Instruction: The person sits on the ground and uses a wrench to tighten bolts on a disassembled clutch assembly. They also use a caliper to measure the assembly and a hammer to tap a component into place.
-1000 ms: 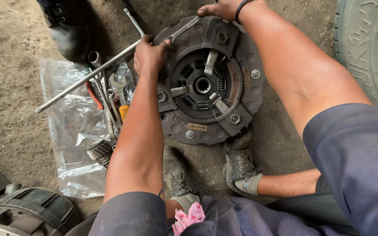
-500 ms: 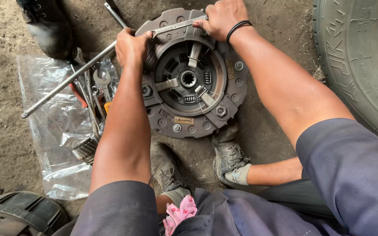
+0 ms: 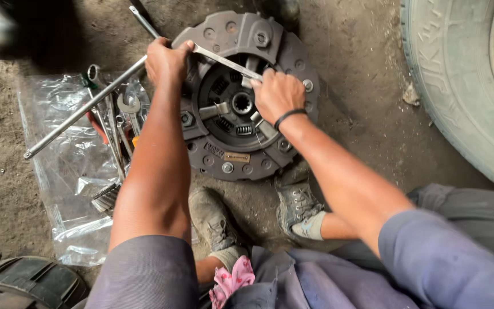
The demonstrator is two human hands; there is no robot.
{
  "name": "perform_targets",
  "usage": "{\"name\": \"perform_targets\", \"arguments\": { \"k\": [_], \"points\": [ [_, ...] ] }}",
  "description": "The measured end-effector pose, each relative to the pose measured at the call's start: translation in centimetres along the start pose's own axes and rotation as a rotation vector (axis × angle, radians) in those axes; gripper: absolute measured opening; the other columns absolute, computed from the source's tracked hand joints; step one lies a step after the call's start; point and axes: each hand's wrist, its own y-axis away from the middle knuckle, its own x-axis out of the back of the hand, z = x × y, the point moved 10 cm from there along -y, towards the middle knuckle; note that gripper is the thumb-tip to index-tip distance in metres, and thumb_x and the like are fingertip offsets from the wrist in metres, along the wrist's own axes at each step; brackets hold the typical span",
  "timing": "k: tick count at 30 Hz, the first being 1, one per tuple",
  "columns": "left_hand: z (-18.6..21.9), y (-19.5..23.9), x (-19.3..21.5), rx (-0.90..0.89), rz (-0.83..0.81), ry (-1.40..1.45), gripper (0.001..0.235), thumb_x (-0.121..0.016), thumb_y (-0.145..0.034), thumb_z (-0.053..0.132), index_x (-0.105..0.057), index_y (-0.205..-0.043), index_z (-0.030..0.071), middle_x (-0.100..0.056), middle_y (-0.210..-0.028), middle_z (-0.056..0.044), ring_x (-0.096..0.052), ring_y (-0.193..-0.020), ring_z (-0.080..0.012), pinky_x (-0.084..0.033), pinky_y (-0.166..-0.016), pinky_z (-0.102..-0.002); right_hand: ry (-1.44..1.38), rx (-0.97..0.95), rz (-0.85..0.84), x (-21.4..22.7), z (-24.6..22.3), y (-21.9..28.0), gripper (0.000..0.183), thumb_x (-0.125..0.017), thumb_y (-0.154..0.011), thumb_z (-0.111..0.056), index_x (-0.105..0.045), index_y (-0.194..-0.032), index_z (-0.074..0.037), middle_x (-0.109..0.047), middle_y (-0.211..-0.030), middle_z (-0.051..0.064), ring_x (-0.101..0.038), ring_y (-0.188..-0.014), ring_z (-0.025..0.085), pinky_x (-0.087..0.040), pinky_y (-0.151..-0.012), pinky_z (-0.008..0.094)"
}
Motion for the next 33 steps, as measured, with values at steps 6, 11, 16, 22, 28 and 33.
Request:
{"name": "perform_targets", "arguments": {
  "k": [6, 11, 16, 22, 28, 33],
  "points": [
    [-0.1, 0.3, -0.1, -0.149, -0.08, -0.011, 0.063, -0.079, -0.08, 0.059, -0.07, -0.123, 0.014, -0.071, -0.12, -0.015, -0.065, -0.114, -0.0346, -0.05, -0.096, -0.045, -0.09, -0.009, -0.127, -1.5, 1.5, -2.0, 0.064, -0.058, -0.103, -0.059, -0.061, -0.062, -0.01, -0.051, -0.053, 0.01, -0.049, -0.047, 0.028, -0.04, -0.046, 0.047],
    [-0.5, 0.0, -0.3, -0.127, -0.113, 0.019, 0.06, -0.074, -0.081, 0.061, -0.072, -0.121, 0.017, -0.073, -0.117, -0.012, -0.067, -0.113, -0.0323, -0.05, -0.096, -0.044, -0.085, 0.106, -0.056, -2.8, 4.2, -5.8, 0.068, -0.052, -0.103, -0.067, -0.052, -0.055, -0.018, -0.038, -0.046, -0.001, -0.031, -0.044, 0.017, -0.027, -0.046, 0.038],
    [-0.1, 0.9, 0.1, -0.085, -0.152, 0.036, 0.058, -0.075, -0.082, 0.058, -0.072, -0.123, 0.017, -0.074, -0.119, -0.01, -0.069, -0.114, -0.029, -0.051, -0.098, -0.043, 0.045, 0.254, -0.252, -4.6, 4.9, -11.1, 0.074, -0.046, -0.108, -0.071, -0.056, -0.058, -0.016, -0.043, -0.048, 0.003, -0.037, -0.044, 0.019, -0.033, -0.046, 0.037],
    [0.7, 1.2, 0.4, -0.102, -0.112, -0.05, 0.07, -0.086, -0.074, 0.052, -0.065, -0.129, 0.014, -0.07, -0.123, -0.013, -0.066, -0.115, -0.0317, -0.048, -0.099, -0.045, 0.065, 0.37, -0.37, -3.3, 4.9, -17.0, 0.07, -0.053, -0.105, -0.07, -0.077, -0.081, -0.008, -0.066, -0.066, 0.013, -0.064, -0.064, 0.031, -0.05, -0.065, 0.045],
    [0.3, 0.9, 0.4, -0.001, -0.12, -0.043, 0.072, -0.089, -0.069, 0.054, -0.068, -0.127, 0.015, -0.073, -0.121, -0.01, -0.067, -0.114, -0.03, -0.049, -0.098, -0.045, -0.141, 0.309, -0.268, -5.6, 3.0, -22.5, 0.064, -0.068, -0.098, -0.063, -0.072, -0.103, 0.001, -0.071, -0.084, 0.018, -0.07, -0.076, 0.035, -0.054, -0.064, 0.049],
    [0.3, 0.6, 0.2, 0.055, -0.146, -0.026, 0.072, -0.091, -0.066, 0.053, -0.07, -0.124, 0.015, -0.074, -0.119, -0.008, -0.07, -0.11, -0.0276, -0.052, -0.095, -0.044, 0.0, 0.333, -0.24, -3.7, 3.0, -21.5, 0.066, -0.066, -0.098, -0.066, -0.075, -0.096, 0.0, -0.072, -0.08, 0.018, -0.069, -0.074, 0.035, -0.054, -0.067, 0.048]
  ]
}}
